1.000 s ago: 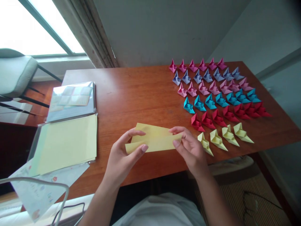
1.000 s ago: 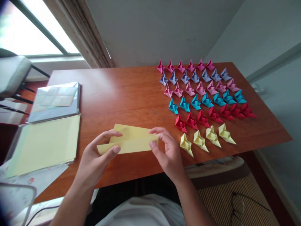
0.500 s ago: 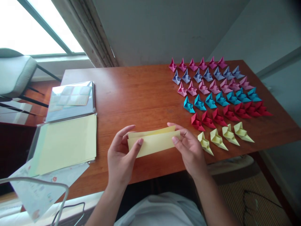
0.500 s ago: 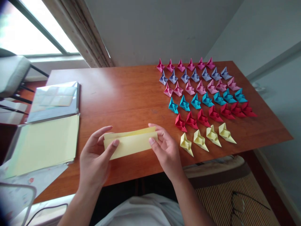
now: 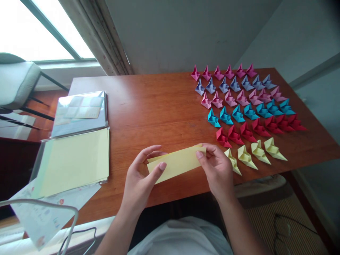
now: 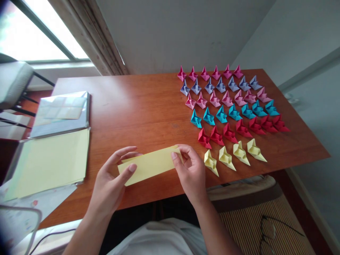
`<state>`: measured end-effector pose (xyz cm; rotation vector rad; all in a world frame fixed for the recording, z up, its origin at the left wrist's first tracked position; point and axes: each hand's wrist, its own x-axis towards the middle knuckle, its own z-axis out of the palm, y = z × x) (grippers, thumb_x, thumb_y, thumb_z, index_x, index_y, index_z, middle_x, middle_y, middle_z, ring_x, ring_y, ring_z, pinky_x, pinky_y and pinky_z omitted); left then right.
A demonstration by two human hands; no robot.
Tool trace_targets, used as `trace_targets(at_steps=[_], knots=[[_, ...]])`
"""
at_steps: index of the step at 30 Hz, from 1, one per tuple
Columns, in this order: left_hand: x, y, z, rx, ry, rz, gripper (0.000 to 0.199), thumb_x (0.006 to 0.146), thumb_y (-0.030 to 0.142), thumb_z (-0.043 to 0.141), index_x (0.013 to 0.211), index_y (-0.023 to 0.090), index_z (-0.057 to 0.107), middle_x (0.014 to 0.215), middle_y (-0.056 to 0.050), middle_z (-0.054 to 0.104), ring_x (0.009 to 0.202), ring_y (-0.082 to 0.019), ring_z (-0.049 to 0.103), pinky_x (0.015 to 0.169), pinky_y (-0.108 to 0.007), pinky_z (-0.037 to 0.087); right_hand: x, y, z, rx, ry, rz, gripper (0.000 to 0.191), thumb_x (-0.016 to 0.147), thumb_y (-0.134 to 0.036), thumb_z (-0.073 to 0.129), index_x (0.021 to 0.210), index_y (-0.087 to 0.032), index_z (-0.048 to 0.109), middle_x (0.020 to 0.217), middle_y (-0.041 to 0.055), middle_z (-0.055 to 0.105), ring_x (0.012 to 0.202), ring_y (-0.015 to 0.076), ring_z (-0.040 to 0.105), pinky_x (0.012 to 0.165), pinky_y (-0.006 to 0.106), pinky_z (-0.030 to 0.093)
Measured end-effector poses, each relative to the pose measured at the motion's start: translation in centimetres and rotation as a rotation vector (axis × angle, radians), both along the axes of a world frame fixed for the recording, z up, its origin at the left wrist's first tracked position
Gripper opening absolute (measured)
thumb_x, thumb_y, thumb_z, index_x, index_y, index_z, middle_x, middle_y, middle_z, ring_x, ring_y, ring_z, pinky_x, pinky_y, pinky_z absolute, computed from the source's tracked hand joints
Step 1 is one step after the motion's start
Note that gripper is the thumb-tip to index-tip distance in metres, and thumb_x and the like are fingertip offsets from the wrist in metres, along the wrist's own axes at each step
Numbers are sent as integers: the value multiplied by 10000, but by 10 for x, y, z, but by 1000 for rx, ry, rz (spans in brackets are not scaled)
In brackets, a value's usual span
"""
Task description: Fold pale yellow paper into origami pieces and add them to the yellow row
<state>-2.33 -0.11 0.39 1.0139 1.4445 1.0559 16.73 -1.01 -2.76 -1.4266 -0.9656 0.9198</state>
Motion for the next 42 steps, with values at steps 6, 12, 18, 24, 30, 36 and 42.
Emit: trace_targets(at_steps=[6, 12, 18, 24, 30, 36, 42], knots=[[-1, 0, -1, -22, -46, -12, 453, 754, 426, 825, 1137, 219, 699, 1063, -85, 732, 985, -250, 677, 793, -312, 562, 0, 0, 1, 7, -13, -18, 152, 862, -349, 733, 918, -221, 673, 969, 55, 729, 924, 211, 708, 850, 352, 595], [-1, -1, 1, -40, -111, -8, 476, 755, 394, 835, 1173, 228, 680, 1088, -82, 720, 984, -230, 677, 793, -293, 565, 0, 0, 1, 19, 3, -33, 115, 858, -311, 739, 905, -223, 683, 969, 46, 732, 923, 201, 711, 857, 344, 593], [0, -1, 1, -34, -100, -30, 534, 767, 407, 821, 1241, 239, 640, 1112, -90, 712, 985, -245, 690, 777, -312, 586, 1, 0, 1, 20, 5, -37, 101, 861, -297, 741, 911, -224, 692, 973, 43, 732, 925, 197, 710, 859, 335, 588], [0, -1, 0, -31, -130, -26, 680, 763, 408, 825, 1369, 262, 554, 1118, -77, 712, 969, -242, 703, 792, -321, 598, 1, -1, -1, 38, 31, -62, 104, 853, -278, 758, 924, -224, 704, 964, 27, 730, 929, 186, 711, 869, 319, 580], [0, -1, -6, 34, -7, -46, 810, 696, 394, 873, 1422, 298, 530, 1104, -68, 724, 906, -245, 720, 725, -317, 617, 1, -1, 0, 95, 31, -64, 76, 865, -225, 748, 929, -236, 710, 973, 21, 722, 929, 166, 701, 863, 295, 572], [2, 1, -7, 46, -29, 44, 597, 749, 352, 840, 1304, 265, 640, 926, -29, 721, 804, -165, 676, 681, -234, 574, -3, -2, 8, 183, 54, -50, 114, 856, -152, 738, 894, -242, 680, 974, 15, 696, 955, 155, 679, 872, 280, 559], [-6, 2, -11, 99, 107, 91, 280, 723, 338, 861, 964, 227, 774, 659, 30, 603, 573, -88, 482, 501, -176, 414, 1, 2, 5, 76, 206, 3, 352, 850, -220, 766, 1176, -297, 661, 965, -2, 686, 877, 126, 657, 783, 225, 544]])
